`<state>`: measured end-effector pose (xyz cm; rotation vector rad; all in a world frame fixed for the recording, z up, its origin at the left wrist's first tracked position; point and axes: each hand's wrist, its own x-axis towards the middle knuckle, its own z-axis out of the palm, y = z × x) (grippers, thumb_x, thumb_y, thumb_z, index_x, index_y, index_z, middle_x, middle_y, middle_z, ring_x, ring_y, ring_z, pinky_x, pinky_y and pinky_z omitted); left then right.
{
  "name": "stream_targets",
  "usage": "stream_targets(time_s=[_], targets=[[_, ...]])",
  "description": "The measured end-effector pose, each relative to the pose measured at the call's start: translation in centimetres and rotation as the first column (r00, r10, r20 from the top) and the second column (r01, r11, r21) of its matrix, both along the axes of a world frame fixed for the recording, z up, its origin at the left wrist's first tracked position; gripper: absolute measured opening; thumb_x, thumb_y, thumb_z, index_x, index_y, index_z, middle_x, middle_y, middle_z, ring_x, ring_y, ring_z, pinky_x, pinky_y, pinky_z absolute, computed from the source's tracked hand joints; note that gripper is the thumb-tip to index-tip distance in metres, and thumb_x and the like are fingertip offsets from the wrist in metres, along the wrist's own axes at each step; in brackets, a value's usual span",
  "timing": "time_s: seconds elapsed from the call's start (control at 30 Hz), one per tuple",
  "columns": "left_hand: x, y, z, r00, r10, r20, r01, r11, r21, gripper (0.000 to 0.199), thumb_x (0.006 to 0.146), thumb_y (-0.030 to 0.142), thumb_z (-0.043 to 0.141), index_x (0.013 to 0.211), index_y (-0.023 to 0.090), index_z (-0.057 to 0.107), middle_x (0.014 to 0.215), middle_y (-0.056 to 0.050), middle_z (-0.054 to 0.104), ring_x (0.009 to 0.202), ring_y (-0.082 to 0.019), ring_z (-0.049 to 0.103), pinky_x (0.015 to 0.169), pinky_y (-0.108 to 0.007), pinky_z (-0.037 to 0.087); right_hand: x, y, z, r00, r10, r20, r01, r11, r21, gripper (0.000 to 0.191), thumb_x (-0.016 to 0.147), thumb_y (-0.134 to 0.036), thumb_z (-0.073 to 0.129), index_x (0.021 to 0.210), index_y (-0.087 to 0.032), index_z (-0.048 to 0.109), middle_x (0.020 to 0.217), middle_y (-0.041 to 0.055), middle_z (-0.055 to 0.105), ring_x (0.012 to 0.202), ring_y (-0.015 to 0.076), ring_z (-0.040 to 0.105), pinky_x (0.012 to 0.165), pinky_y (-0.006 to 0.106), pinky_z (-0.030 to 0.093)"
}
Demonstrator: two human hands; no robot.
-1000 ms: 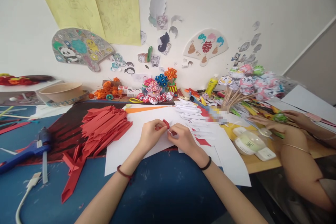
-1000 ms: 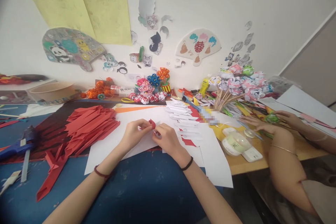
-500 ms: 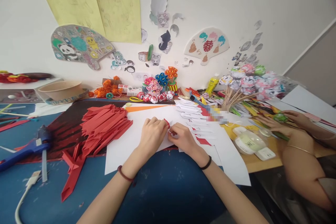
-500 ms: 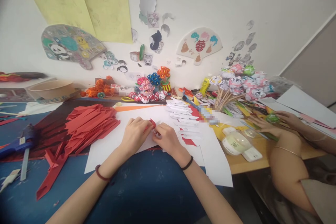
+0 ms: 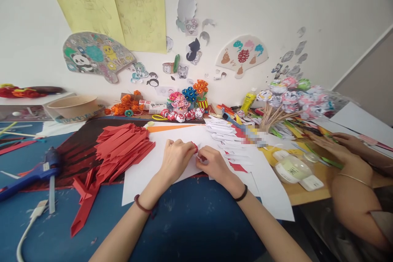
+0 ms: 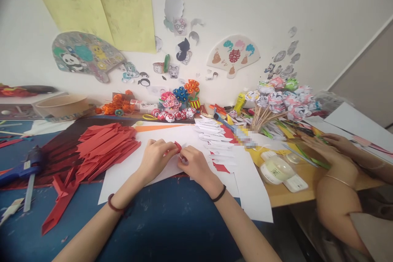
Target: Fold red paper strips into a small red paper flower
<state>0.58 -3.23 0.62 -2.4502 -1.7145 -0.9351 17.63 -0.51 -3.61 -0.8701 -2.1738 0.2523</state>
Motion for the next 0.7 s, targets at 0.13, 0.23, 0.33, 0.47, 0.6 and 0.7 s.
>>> stream_targets(time_s=[0.13, 0.23, 0.33, 0.47, 0.6, 0.7], targets=[[0.0, 0.2, 0.0, 0.981, 0.032, 0.19, -0.003, 0.989, -0.147, 0.018, 0.09, 0.03, 0.055, 0.077, 0.021, 0.064, 0.073, 0.003, 0.069, 0.067, -0.014, 0.058, 0.07, -0.029, 0.033, 0.0, -0.1, 0.1, 1.0, 0.002, 0.006, -0.002, 1.0, 0.001, 0.017, 0.078, -0.011, 0.055, 0.066, -0.02, 0.048, 0.067, -0.0009, 0.05, 0.063, 0.0136, 0.049, 0.06, 0.025, 0.04], [0.2, 0.2, -0.1, 0.971, 0.058, 0.23, -0.021, 0.987, -0.161, 0.018, 0.089, 0.031, 0.055, 0.077, 0.022, 0.064, 0.074, 0.003, 0.07, 0.068, -0.015, 0.059, 0.067, -0.027, 0.035, 0.0, -0.1, 0.1, 1.0, -0.027, 0.002, 0.027, 0.999, 0.019, 0.017, 0.079, -0.012, 0.055, 0.065, -0.02, 0.048, 0.065, -0.0011, 0.05, 0.062, 0.0135, 0.048, 0.06, 0.025, 0.039], [0.6, 0.0, -0.3, 0.993, 0.101, 0.068, -0.103, 0.995, 0.02, 0.019, 0.091, 0.03, 0.052, 0.079, 0.022, 0.063, 0.075, 0.0, 0.07, 0.076, -0.018, 0.059, 0.071, -0.031, 0.033, -0.1, -0.1, 0.2, 0.997, -0.08, -0.02, 0.081, 0.996, 0.049, 0.018, 0.08, -0.013, 0.055, 0.065, -0.02, 0.048, 0.063, -0.0015, 0.05, 0.06, 0.0133, 0.048, 0.059, 0.025, 0.039], [1.1, -0.1, -0.8, 0.993, 0.113, -0.046, -0.107, 0.987, 0.116, 0.022, 0.095, 0.028, 0.047, 0.082, 0.022, 0.064, 0.068, -0.002, 0.067, 0.074, -0.02, 0.058, 0.069, -0.032, 0.031, -0.3, -0.2, 0.3, 0.993, -0.106, -0.046, 0.111, 0.988, 0.105, 0.021, 0.082, -0.015, 0.054, 0.064, -0.02, 0.046, 0.061, -0.0017, 0.05, 0.058, 0.0131, 0.048, 0.057, 0.025, 0.038], [0.9, 0.2, -1.1, 0.983, 0.065, 0.172, -0.07, 0.997, 0.021, 0.015, 0.092, 0.028, 0.053, 0.085, 0.023, 0.066, 0.071, 0.001, 0.068, 0.068, -0.015, 0.058, 0.071, -0.029, 0.035, -0.4, -0.3, 0.5, 0.991, -0.099, -0.089, 0.109, 0.987, 0.12, 0.019, 0.083, -0.015, 0.053, 0.065, -0.02, 0.047, 0.061, -0.0017, 0.051, 0.058, 0.0129, 0.048, 0.058, 0.025, 0.039], [0.7, 0.2, -1.1, 0.979, 0.008, 0.204, -0.008, 1.0, -0.001, 0.01, 0.089, 0.031, 0.059, 0.087, 0.025, 0.067, 0.078, 0.002, 0.071, 0.075, -0.016, 0.06, 0.076, -0.031, 0.036, -0.3, -0.4, 0.6, 0.984, -0.121, -0.132, 0.136, 0.985, 0.106, 0.018, 0.083, -0.016, 0.053, 0.066, -0.02, 0.049, 0.062, -0.0014, 0.052, 0.059, 0.013, 0.049, 0.058, 0.025, 0.039]])
